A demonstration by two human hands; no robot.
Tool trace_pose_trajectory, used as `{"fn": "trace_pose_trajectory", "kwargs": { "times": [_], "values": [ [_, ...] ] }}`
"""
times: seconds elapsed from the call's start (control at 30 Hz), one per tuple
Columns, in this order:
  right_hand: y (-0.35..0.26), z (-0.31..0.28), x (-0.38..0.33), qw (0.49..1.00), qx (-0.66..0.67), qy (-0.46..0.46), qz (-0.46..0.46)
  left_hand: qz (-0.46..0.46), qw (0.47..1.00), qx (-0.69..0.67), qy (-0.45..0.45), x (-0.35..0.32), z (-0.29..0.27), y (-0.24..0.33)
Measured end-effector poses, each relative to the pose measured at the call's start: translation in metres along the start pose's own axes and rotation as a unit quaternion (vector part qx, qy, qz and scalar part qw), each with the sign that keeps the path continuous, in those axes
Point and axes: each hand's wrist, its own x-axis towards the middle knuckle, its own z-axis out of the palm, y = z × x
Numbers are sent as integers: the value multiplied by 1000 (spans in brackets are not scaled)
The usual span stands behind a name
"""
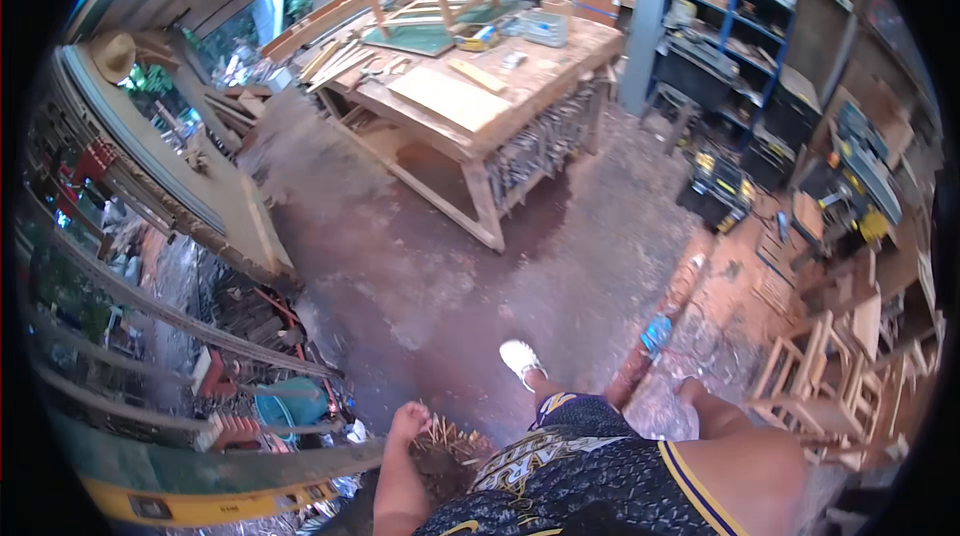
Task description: Assembling wooden chair components using a cordless drill in a woodworking workshop.
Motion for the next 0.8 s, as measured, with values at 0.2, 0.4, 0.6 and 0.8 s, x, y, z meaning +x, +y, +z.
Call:
{"fn": "trace_pose_trajectory", "kwargs": {
  "times": [0.2, 0.4, 0.6, 0.8],
  "values": [
    [-315, -77, 225, 921, -157, -1, -356, -115, 987, -111, -8, -21, -136, -21],
    [-736, -205, 214, 898, 108, -79, -418, -182, 973, 7, 144, 56, -160, 64],
    [-976, -211, 230, 836, 82, -76, -537, -278, 894, -349, 21, 204, -276, 59],
    [-1048, -229, 278, 921, -43, -142, -361, -104, 948, -298, -45, 360, -490, 160]
  ]
}}
